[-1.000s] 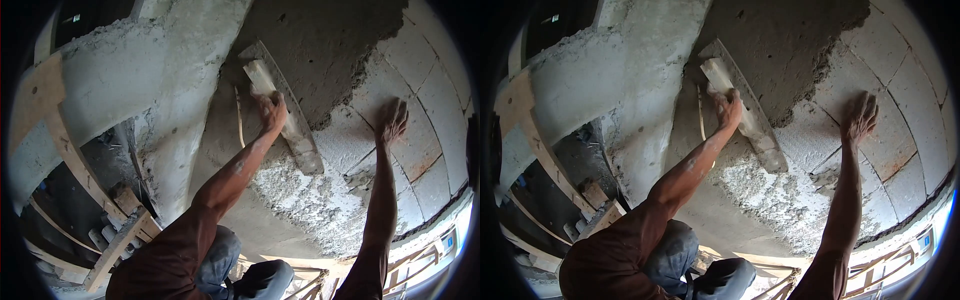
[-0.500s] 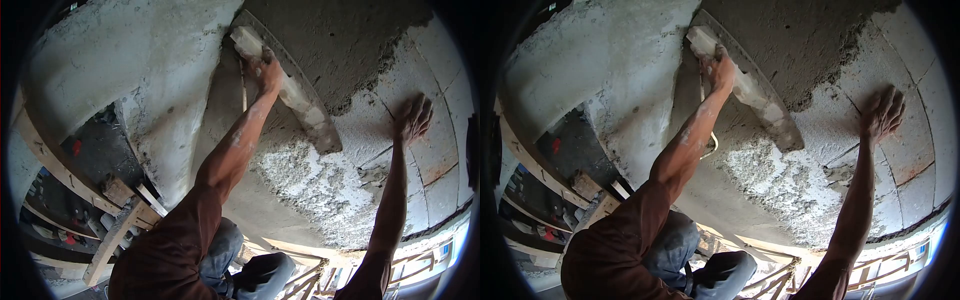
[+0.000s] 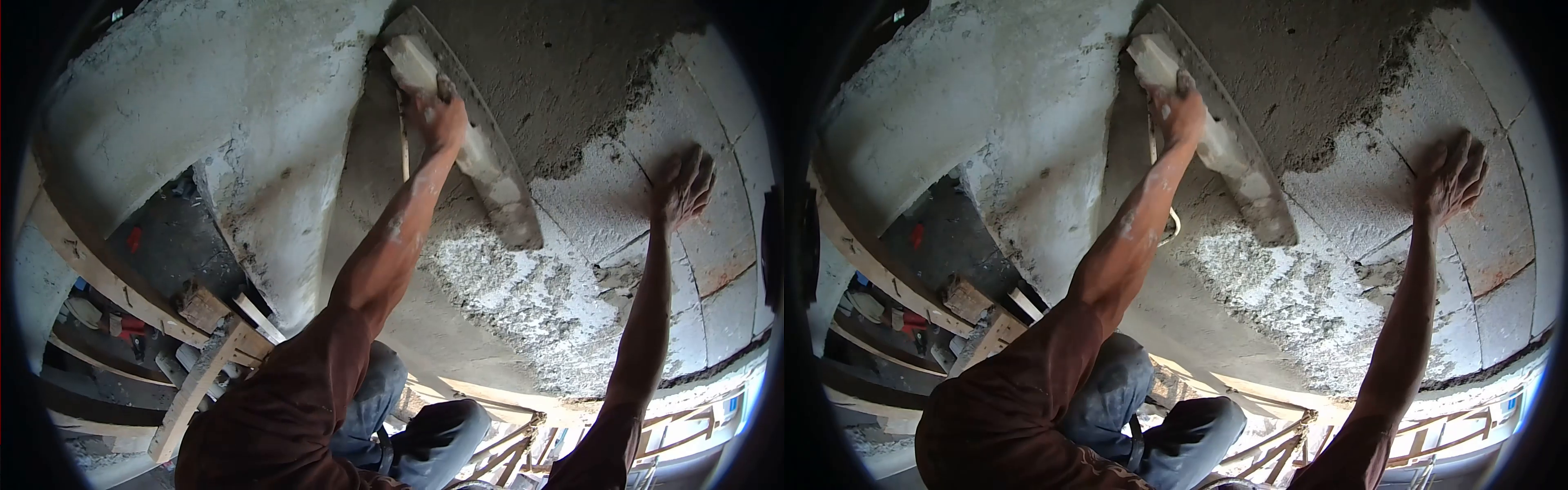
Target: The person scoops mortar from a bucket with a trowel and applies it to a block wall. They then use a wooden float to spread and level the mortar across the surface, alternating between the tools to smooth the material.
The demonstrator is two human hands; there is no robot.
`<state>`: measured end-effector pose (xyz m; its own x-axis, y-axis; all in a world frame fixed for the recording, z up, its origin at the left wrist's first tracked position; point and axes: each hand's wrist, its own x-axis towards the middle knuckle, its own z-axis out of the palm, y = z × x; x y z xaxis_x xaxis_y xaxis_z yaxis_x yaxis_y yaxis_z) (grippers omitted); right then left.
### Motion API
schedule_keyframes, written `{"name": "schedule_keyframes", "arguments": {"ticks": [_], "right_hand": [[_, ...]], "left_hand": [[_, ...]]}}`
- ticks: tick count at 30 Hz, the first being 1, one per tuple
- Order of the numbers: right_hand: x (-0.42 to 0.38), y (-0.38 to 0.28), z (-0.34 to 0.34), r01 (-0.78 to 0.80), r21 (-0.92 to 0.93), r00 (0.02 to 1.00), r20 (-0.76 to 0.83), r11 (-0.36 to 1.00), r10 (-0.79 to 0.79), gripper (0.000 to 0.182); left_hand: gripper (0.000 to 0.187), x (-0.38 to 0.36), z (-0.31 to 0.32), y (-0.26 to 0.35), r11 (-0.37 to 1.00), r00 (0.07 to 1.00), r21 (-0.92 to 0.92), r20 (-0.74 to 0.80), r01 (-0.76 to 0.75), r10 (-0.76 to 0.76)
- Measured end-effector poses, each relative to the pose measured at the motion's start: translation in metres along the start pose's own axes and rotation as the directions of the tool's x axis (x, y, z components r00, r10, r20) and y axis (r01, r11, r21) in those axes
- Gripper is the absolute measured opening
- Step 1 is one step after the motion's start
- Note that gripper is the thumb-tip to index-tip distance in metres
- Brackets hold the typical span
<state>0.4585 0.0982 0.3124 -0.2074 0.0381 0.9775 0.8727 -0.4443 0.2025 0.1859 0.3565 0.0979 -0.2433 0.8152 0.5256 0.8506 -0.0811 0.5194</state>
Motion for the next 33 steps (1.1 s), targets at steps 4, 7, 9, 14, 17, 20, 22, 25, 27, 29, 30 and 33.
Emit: {"name": "schedule_keyframes", "arguments": {"ticks": [4,7,9,14,17,20,22,25,27,29,30,33], "right_hand": [[0.003,0.003,0.005,0.013,-0.004,1.0,-0.024,1.0,-0.013,0.06],[0.002,0.002,0.006,0.005,-0.008,0.999,-0.031,1.0,-0.006,0.06],[-0.001,0.003,0.006,0.017,-0.006,0.999,-0.029,1.0,-0.017,0.06],[0.003,-0.004,0.002,0.0,0.027,1.0,-0.013,1.0,0.001,0.059],[0.004,0.0,0.004,0.003,0.007,0.999,-0.053,1.0,-0.003,0.059],[0.001,0.006,0.008,0.019,-0.024,0.999,-0.044,1.0,-0.02,0.059],[0.001,0.005,0.006,0.019,-0.036,0.999,-0.033,0.999,-0.02,0.057],[0.002,0.001,0.004,0.029,-0.019,0.998,-0.05,0.999,-0.03,0.057],[0.004,-0.002,0.003,0.023,-0.024,0.997,-0.071,0.999,-0.025,0.056],[0.006,-0.004,-0.001,0.018,-0.035,0.996,-0.088,0.999,-0.021,0.055],[0.006,-0.004,-0.001,0.029,-0.011,0.994,-0.105,1.0,-0.03,0.054],[0.006,-0.002,0.0,0.028,0.022,0.989,-0.147,0.999,-0.025,0.053]], "left_hand": [[0.082,-0.072,-0.064,-0.023,0.461,0.954,-0.843,0.189,0.279,-0.233],[0.085,-0.03,-0.063,-0.01,0.535,0.927,-0.767,0.212,0.355,-0.31],[0.085,-0.014,-0.11,0.006,0.61,0.951,-0.736,0.159,0.294,-0.266],[0.087,-0.045,-0.057,-0.018,0.526,0.973,-0.847,-0.051,0.076,-0.223],[0.065,-0.067,-0.052,-0.034,0.137,0.991,-0.987,0.061,0.078,-0.123],[0.088,-0.026,-0.069,-0.015,0.575,0.955,-0.779,0.104,0.251,-0.276],[0.089,-0.018,-0.087,-0.01,0.556,0.962,-0.798,0.105,0.232,-0.25],[0.087,-0.009,-0.067,-0.017,0.524,0.987,-0.847,0.008,0.092,-0.16],[0.087,-0.049,-0.055,-0.029,0.478,0.979,-0.872,-0.174,-0.104,-0.103],[0.089,-0.051,-0.062,-0.028,0.497,0.987,-0.865,-0.134,-0.075,-0.085],[0.084,-0.044,-0.064,-0.025,0.483,0.986,-0.873,-0.135,-0.072,-0.097],[0.079,-0.006,-0.12,-0.001,0.589,0.989,-0.797,0.062,0.13,-0.135]]}}
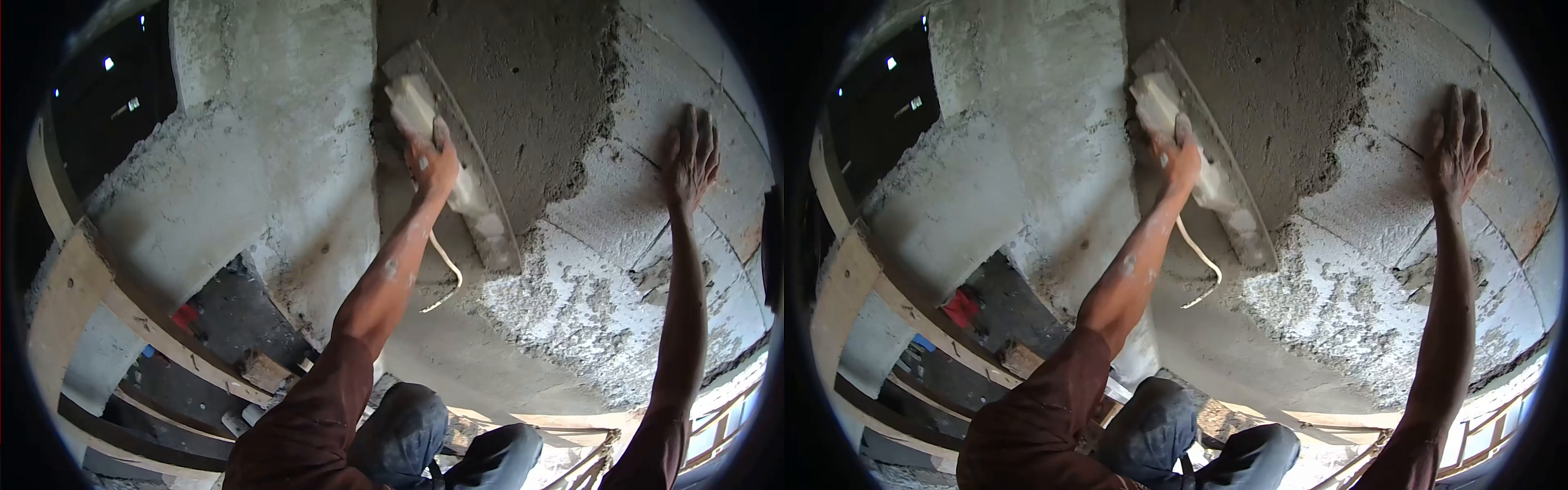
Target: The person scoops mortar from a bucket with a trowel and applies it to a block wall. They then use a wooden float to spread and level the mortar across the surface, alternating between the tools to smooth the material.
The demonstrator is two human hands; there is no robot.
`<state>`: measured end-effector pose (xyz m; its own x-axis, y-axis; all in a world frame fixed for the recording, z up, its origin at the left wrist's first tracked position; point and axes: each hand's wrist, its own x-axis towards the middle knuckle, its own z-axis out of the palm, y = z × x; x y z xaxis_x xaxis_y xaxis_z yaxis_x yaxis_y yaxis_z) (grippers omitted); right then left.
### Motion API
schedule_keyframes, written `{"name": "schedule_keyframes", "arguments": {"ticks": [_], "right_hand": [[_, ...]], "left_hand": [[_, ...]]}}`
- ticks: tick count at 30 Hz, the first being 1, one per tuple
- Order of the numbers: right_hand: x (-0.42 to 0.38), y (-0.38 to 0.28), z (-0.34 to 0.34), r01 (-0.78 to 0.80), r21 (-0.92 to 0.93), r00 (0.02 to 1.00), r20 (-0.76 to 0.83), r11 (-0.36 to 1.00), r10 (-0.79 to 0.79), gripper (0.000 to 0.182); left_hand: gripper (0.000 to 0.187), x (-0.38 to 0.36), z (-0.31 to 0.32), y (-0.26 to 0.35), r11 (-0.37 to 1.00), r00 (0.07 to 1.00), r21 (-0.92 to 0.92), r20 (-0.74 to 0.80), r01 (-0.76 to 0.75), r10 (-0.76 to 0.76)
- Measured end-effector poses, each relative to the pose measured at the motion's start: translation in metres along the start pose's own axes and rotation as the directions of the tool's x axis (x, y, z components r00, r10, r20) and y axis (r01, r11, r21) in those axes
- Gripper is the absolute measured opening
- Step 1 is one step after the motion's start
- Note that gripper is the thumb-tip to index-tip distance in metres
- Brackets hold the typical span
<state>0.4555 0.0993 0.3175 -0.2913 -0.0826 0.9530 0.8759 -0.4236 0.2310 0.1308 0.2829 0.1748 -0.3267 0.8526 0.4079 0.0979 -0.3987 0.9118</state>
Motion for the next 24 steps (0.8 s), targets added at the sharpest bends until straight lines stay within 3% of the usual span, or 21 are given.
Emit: {"name": "schedule_keyframes", "arguments": {"ticks": [1,2,4,7,8,9,11,12,13,15,16,19,20,21,24], "right_hand": [[-0.001,0.001,0.001,0.031,0.018,0.999,-0.013,0.999,-0.03,0.053],[-0.002,0.002,0.002,0.023,0.004,0.999,-0.032,1.0,-0.023,0.052],[-0.005,0.008,0.009,0.034,-0.005,0.999,-0.042,0.999,-0.035,0.051],[-0.009,0.014,0.013,0.063,0.012,0.995,-0.082,0.998,-0.061,0.049],[-0.007,0.014,0.014,0.072,0.02,0.993,-0.094,0.997,-0.069,0.05],[-0.006,0.013,0.014,0.078,0.025,0.991,-0.113,0.997,-0.075,0.05],[-0.008,0.014,0.016,0.064,0.01,0.99,-0.125,0.998,-0.062,0.05],[-0.008,0.011,0.013,0.052,0.04,0.993,-0.105,0.998,-0.048,0.05],[-0.007,0.011,0.01,0.04,0.061,0.995,-0.09,0.997,-0.034,0.05],[-0.007,0.01,0.005,-0.004,0.033,0.999,-0.053,0.999,0.006,0.051],[-0.008,0.009,0.003,-0.019,0.026,0.999,-0.035,0.999,0.019,0.051],[-0.008,0.009,0.002,-0.043,0.015,0.999,-0.014,0.999,0.043,0.051],[-0.008,0.009,0.003,-0.044,0.015,0.999,0.001,0.999,0.044,0.051],[-0.008,0.009,0.002,-0.042,0.013,0.999,-0.002,0.999,0.042,0.051],[-0.007,0.008,0.002,-0.045,0.016,0.999,-0.006,0.999,0.045,0.051]], "left_hand": [[0.08,0.021,0.002,0.016,0.985,0.984,-0.002,-0.047,-0.174,0.174],[0.091,0.036,-0.007,0.046,0.993,0.992,-0.038,0.05,-0.115,0.117],[0.09,0.068,-0.011,0.079,0.99,0.989,0.0,0.06,-0.138,0.138],[0.089,0.06,-0.005,0.06,0.989,0.989,0.016,0.021,-0.144,0.144],[0.088,0.043,-0.006,0.049,0.998,0.999,0.066,0.033,-0.002,0.0],[0.089,0.026,-0.008,0.029,0.994,0.996,0.075,-0.022,-0.086,0.087],[0.093,0.005,0.003,-0.036,0.994,0.993,0.081,-0.083,-0.076,0.083],[0.095,-0.011,-0.001,-0.049,0.999,0.999,0.046,-0.031,0.01,-0.009],[0.095,-0.024,-0.007,-0.041,0.996,0.996,0.012,0.026,0.091,-0.091],[0.094,-0.007,0.004,-0.037,0.995,0.997,0.059,-0.027,0.076,-0.075],[0.093,0.002,0.006,-0.02,0.998,0.998,-0.052,-0.058,-0.032,0.029],[0.089,0.046,0.006,0.054,0.988,0.986,-0.039,-0.076,-0.152,0.149],[0.087,0.056,0.004,0.085,0.999,0.998,-0.026,-0.041,-0.048,0.047],[0.085,0.057,-0.005,0.115,0.991,0.991,0.047,-0.031,-0.126,0.128],[0.086,0.063,-0.006,0.125,0.993,0.995,0.069,0.022,-0.099,0.097]]}}
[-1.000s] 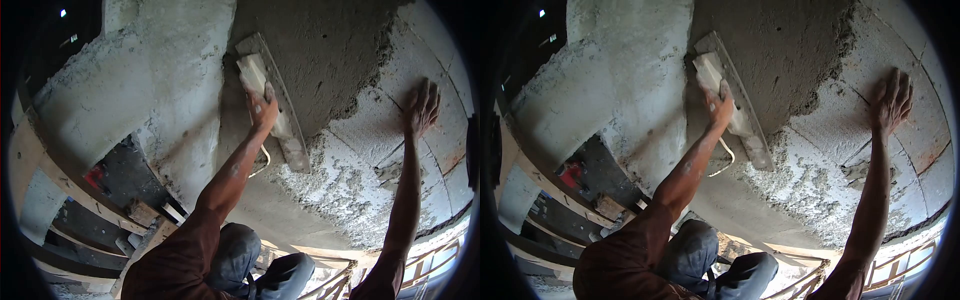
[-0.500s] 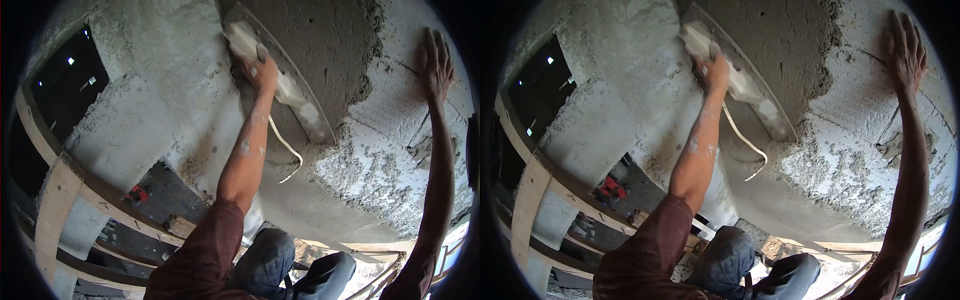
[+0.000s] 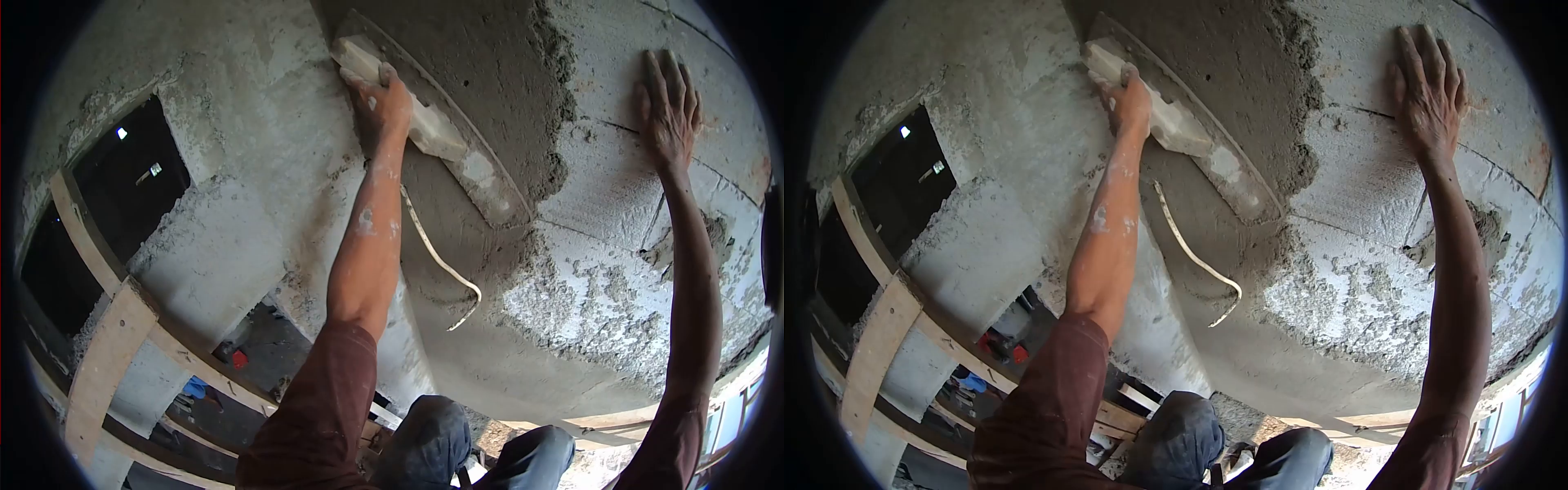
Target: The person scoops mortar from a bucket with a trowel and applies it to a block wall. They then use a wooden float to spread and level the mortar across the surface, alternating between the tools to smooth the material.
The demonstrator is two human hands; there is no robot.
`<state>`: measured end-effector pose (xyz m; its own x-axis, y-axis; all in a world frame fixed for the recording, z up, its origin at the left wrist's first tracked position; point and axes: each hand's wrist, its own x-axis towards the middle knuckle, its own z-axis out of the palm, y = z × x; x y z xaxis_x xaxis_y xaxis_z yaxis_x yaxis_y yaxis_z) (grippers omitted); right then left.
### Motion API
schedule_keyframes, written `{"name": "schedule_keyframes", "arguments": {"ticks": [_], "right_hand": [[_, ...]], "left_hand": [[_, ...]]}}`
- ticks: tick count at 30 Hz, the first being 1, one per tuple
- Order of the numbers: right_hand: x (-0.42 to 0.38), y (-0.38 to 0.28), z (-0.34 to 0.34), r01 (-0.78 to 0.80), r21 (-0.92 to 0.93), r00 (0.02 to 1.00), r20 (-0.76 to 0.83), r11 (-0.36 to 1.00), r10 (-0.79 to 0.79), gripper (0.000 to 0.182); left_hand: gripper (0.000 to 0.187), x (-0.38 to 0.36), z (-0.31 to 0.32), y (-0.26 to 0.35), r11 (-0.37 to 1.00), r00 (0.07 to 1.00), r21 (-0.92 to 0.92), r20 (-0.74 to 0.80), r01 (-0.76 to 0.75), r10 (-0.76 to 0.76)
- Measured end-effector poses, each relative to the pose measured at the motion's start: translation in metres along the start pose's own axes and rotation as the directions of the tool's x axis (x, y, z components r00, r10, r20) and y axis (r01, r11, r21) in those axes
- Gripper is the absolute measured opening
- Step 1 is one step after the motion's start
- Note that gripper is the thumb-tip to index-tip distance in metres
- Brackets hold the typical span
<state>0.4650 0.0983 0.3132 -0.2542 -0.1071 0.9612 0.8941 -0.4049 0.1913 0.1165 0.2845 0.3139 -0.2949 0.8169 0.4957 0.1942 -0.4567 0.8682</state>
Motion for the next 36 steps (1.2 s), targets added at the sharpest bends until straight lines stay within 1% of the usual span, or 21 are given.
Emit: {"name": "schedule_keyframes", "arguments": {"ticks": [2,3,4,5,7,11,12,14,17,18,20,21,23,26,27,28,29,30,33,34,36], "right_hand": [[0.0,-0.001,0.0,0.002,0.009,1.0,-0.01,1.0,-0.002,0.051],[-0.001,-0.002,0.002,-0.008,0.021,1.0,-0.011,1.0,0.008,0.051],[-0.002,-0.001,0.003,-0.007,0.019,1.0,-0.006,1.0,0.007,0.051],[-0.002,0.001,0.002,-0.002,0.013,1.0,0.001,1.0,0.002,0.051],[-0.004,-0.002,-0.001,-0.012,0.022,1.0,-0.001,1.0,0.012,0.052],[-0.002,0.001,0.0,-0.019,0.029,1.0,-0.004,0.999,0.019,0.052],[-0.001,0.0,-0.001,-0.016,0.032,1.0,-0.016,0.999,0.017,0.051],[-0.003,0.0,0.001,-0.016,0.026,1.0,-0.004,1.0,0.016,0.051],[-0.003,0.003,-0.001,-0.017,0.004,1.0,0.001,1.0,0.017,0.051],[-0.001,-0.002,-0.002,-0.011,0.001,1.0,-0.009,1.0,0.011,0.051],[-0.003,-0.003,0.0,-0.011,0.028,1.0,-0.005,1.0,0.011,0.051],[-0.001,-0.001,-0.001,-0.003,0.026,1.0,-0.009,1.0,0.003,0.05],[0.0,-0.005,-0.003,-0.001,0.009,1.0,-0.017,1.0,0.001,0.05],[0.003,-0.001,-0.008,0.017,0.068,0.998,-0.062,0.998,-0.013,0.05],[0.003,-0.001,-0.009,0.012,0.056,0.998,-0.059,0.998,-0.009,0.051],[0.003,-0.002,-0.008,0.007,0.052,0.998,-0.055,0.999,-0.004,0.051],[0.003,-0.006,-0.007,0.003,0.054,0.999,-0.047,0.999,-0.001,0.051],[0.001,-0.002,-0.005,-0.008,0.01,1.0,0.012,1.0,0.008,0.051],[-0.001,0.001,0.0,0.015,0.033,1.0,-0.023,0.999,-0.014,0.051],[-0.001,0.0,0.0,0.013,0.04,1.0,-0.026,0.999,-0.012,0.051],[-0.003,0.0,0.002,0.009,0.065,1.0,-0.028,0.998,-0.007,0.051]], "left_hand": [[0.088,-0.008,0.011,-0.043,0.993,0.995,0.078,-0.052,-0.086,0.091],[0.089,-0.047,0.003,-0.05,0.999,1.0,0.048,0.012,0.008,-0.009],[0.089,-0.056,0.009,-0.086,0.995,0.995,0.05,-0.023,-0.092,0.093],[0.089,-0.068,0.011,-0.107,0.993,1.0,0.115,-0.005,0.024,-0.024],[0.089,-0.058,0.014,-0.126,0.995,0.997,0.061,-0.023,-0.077,0.078],[0.089,-0.014,0.006,-0.035,0.998,0.999,0.058,-0.039,-0.018,0.02],[0.089,0.012,0.005,-0.02,0.99,0.995,0.12,-0.061,-0.075,0.083],[0.084,0.049,0.004,0.002,0.975,0.973,-0.037,-0.081,-0.221,0.217],[0.081,0.053,0.012,-0.019,0.997,0.996,-0.025,-0.037,-0.076,0.075],[0.08,0.04,0.017,-0.043,0.985,0.997,0.175,-0.079,-0.003,0.017],[0.091,-0.01,0.025,-0.103,0.956,0.986,0.274,-0.099,-0.104,0.136],[0.084,-0.027,0.031,-0.14,0.976,0.996,0.209,-0.037,-0.066,0.075],[0.091,-0.068,0.014,-0.106,0.987,0.99,0.099,-0.036,-0.13,0.134],[0.091,-0.041,0.012,-0.061,1.0,0.999,0.001,-0.04,-0.013,0.013],[0.089,-0.028,0.01,-0.031,0.994,0.998,-0.091,-0.04,-0.058,0.054],[0.088,0.0,0.011,-0.013,0.993,0.989,0.013,-0.087,-0.115,0.116],[0.086,0.019,0.009,0.003,0.984,0.99,-0.114,-0.029,-0.14,0.137],[0.084,0.027,0.006,0.021,0.968,0.972,-0.095,-0.072,-0.231,0.224],[0.082,0.026,0.01,0.013,0.995,0.997,-0.057,0.002,-0.081,0.081],[0.082,-0.012,0.003,0.008,0.997,0.998,-0.014,-0.003,-0.07,0.07],[0.087,-0.036,0.017,-0.065,0.999,0.999,0.052,-0.04,-0.016,0.018]]}}
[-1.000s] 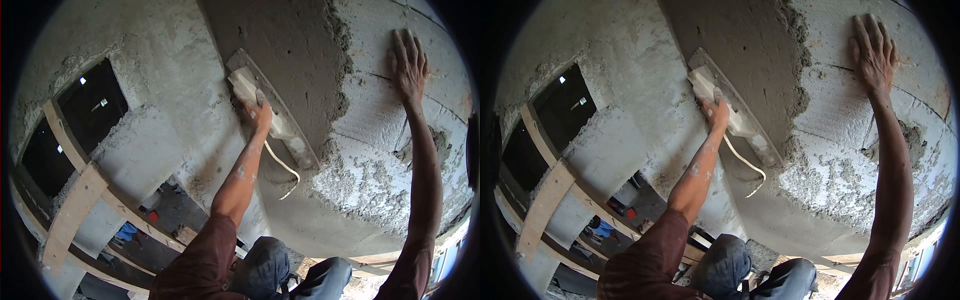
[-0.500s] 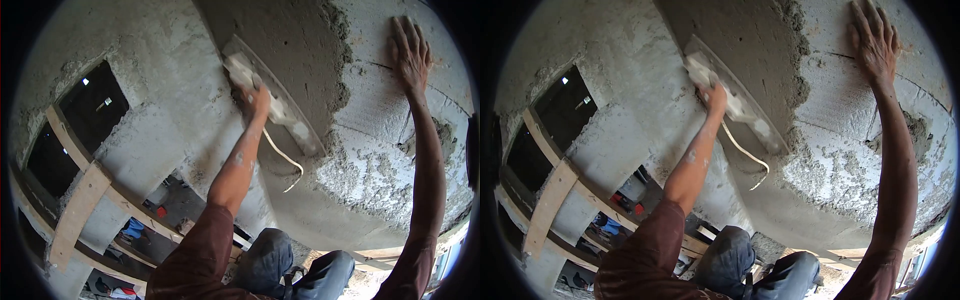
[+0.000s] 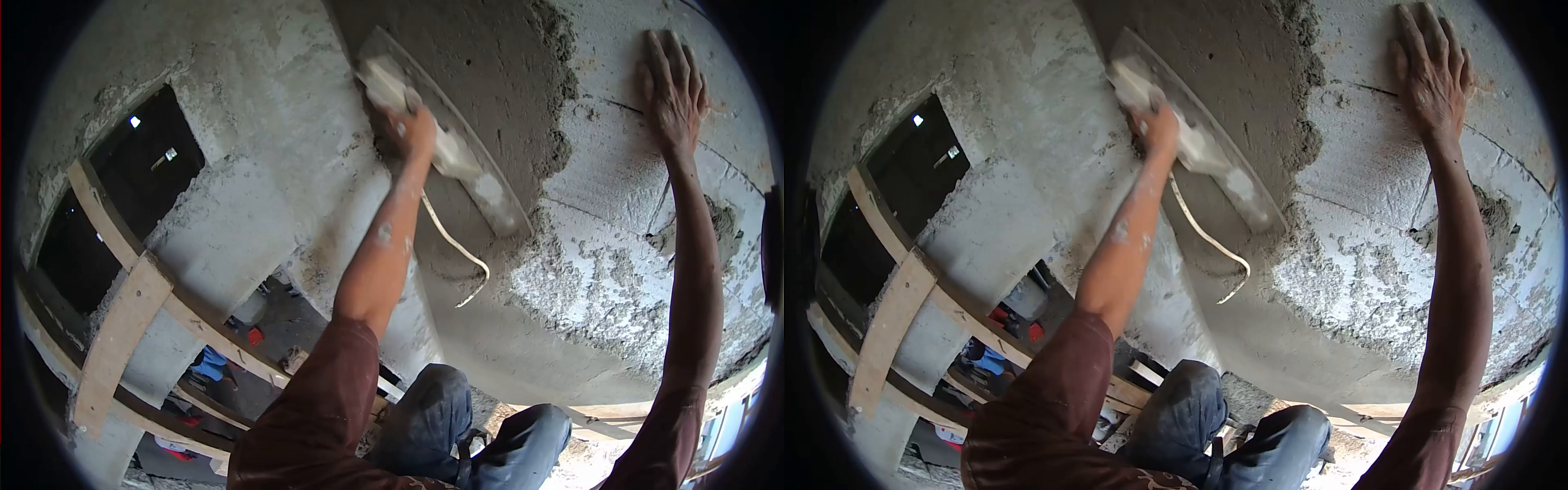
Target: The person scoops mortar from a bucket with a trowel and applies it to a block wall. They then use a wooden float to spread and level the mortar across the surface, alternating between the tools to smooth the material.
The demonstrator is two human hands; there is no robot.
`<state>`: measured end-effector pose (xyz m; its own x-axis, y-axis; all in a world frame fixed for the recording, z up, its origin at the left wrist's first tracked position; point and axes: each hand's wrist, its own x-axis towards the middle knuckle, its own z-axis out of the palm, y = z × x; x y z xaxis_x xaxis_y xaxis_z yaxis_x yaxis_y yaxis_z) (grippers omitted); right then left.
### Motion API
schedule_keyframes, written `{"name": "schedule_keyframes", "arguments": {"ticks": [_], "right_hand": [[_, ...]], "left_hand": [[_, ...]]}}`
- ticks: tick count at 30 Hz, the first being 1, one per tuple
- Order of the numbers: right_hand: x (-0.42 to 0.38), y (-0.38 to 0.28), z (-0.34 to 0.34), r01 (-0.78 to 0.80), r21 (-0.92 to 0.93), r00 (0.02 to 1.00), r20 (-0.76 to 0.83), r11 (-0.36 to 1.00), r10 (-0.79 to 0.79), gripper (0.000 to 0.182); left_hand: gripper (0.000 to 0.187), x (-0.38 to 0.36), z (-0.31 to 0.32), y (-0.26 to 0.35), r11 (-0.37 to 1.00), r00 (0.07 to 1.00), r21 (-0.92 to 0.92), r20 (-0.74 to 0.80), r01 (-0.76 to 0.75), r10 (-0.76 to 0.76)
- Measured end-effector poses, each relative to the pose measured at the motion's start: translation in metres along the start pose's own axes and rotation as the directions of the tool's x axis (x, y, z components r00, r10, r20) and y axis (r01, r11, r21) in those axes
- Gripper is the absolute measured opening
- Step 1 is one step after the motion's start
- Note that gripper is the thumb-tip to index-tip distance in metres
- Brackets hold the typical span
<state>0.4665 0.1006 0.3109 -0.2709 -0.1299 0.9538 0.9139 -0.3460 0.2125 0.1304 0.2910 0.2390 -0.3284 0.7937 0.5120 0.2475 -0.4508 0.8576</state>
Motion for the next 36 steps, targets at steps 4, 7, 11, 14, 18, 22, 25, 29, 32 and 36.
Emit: {"name": "schedule_keyframes", "arguments": {"ticks": [4,7,11,14,18,22,25,29,32,36], "right_hand": [[0.002,-0.001,-0.004,-0.008,-0.004,1.0,-0.008,1.0,0.008,0.052],[0.002,0.0,-0.005,0.002,-0.012,1.0,-0.006,1.0,-0.002,0.052],[0.006,0.004,-0.007,0.168,-0.253,0.985,0.002,0.953,-0.173,0.055],[0.003,-0.014,-0.028,-0.036,0.157,0.976,0.219,0.987,0.0,0.061],[-0.004,0.009,0.002,0.083,-0.33,0.996,-0.013,0.94,-0.093,0.053],[-0.007,0.034,0.013,0.119,-0.336,0.993,0.017,0.934,-0.12,0.051],[-0.008,0.025,0.008,0.102,-0.331,0.995,0.048,0.938,-0.091,0.051],[-0.003,-0.004,-0.011,0.065,-0.117,0.989,0.141,0.991,-0.048,0.054],[0.007,-0.001,-0.013,0.072,-0.064,0.946,0.321,0.995,-0.047,0.06],[0.004,-0.012,-0.022,0.071,-0.026,0.974,0.217,0.997,-0.064,0.061]], "left_hand": [[0.09,-0.04,-0.006,-0.035,0.999,0.998,0.018,0.045,0.044,-0.044],[0.09,0.034,0.01,-0.035,0.995,0.99,0.009,-0.102,-0.095,0.096],[0.089,0.089,-0.017,0.057,0.981,0.989,-0.126,-0.006,-0.149,0.15],[0.096,0.125,0.009,0.023,0.997,0.987,0.017,-0.143,-0.07,0.072],[0.08,0.04,0.005,0.002,0.955,0.952,0.039,-0.104,0.294,-0.289],[0.09,-0.012,0.024,-0.109,0.973,0.989,-0.183,-0.017,0.143,-0.149],[0.097,-0.053,0.033,-0.156,0.907,0.928,-0.2,0.119,0.371,-0.353],[0.093,-0.079,0.024,-0.106,0.873,0.905,-0.255,0.025,0.416,-0.424],[0.088,-0.059,0.017,-0.05,0.774,0.864,-0.418,0.059,0.476,-0.5],[0.085,-0.03,0.027,-0.029,0.693,0.879,-0.581,0.087,0.427,-0.469]]}}
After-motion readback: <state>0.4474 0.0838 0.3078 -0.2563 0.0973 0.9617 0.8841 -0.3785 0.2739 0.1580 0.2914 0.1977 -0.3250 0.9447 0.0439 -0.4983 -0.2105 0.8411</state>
